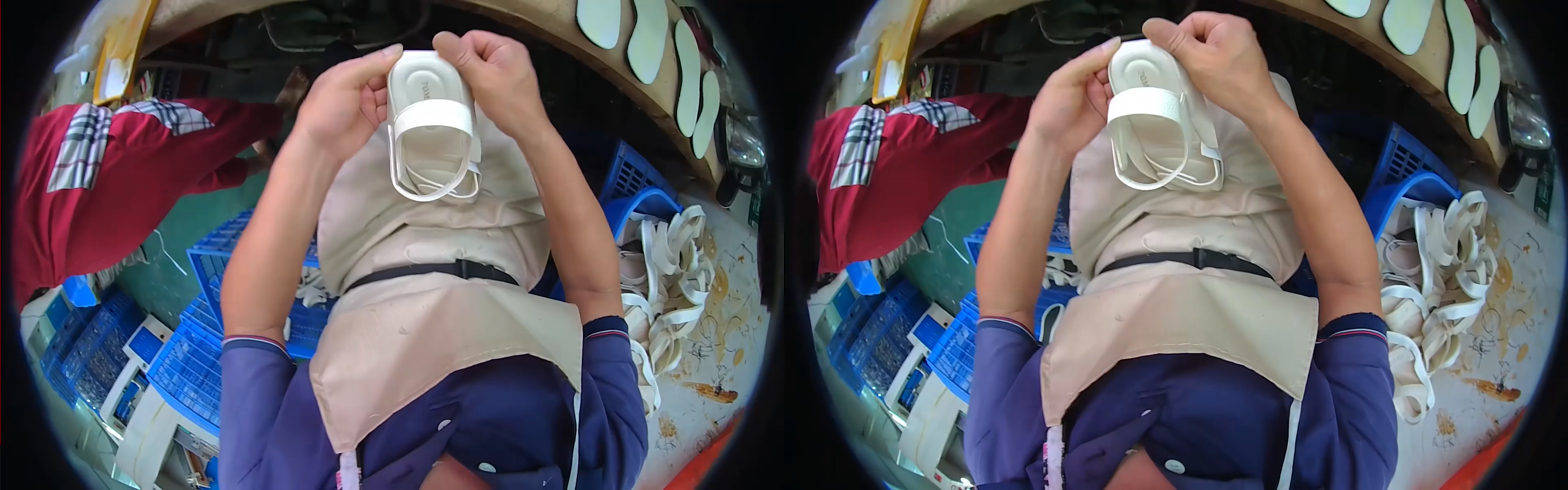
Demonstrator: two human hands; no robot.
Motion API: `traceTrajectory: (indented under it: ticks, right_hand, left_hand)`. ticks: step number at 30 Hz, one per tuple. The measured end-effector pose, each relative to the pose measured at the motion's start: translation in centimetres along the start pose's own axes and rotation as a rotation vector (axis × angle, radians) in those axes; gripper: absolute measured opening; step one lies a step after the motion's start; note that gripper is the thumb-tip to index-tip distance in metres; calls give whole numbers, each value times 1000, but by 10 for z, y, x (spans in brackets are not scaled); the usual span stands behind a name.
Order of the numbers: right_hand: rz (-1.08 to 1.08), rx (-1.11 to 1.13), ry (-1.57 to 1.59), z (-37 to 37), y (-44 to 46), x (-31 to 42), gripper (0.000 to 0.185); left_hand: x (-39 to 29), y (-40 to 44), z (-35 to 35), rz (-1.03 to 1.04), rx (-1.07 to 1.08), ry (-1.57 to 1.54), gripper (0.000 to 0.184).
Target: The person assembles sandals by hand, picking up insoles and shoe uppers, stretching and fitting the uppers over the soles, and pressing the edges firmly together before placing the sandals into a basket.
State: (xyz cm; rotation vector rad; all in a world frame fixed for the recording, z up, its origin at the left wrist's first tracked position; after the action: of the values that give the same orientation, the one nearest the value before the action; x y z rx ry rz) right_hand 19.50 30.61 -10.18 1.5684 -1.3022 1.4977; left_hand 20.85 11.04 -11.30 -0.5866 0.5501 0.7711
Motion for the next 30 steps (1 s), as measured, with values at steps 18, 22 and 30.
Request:
traceTrajectory:
  ticks: [18, 22, 30]
  right_hand:
    - [59, 213, 136, 51, 10, -17, 46]
    - [-56, 319, 363, 50, 20, -40, 36]
    - [-47, 202, 560, -4, 26, -8, 44]
  left_hand:
    - [6, -32, -1, 133, -147, 417, 37]
    - [9, -18, 4, 129, -75, 400, 32]
    - [-39, 27, 22, -86, -197, 647, 54]
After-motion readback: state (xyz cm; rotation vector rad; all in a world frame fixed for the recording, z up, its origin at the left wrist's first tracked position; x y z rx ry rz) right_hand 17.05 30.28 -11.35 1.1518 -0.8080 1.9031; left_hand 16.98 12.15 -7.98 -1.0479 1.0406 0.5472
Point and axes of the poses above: each hand's wrist, its own y-axis towards the middle knuckle, its own z-axis out of the palm, x = y × z, the point moved 3 cm from there along y, towards the middle knuckle, and after that the axes turned 12 degrees about x, right-handed, at the moved point
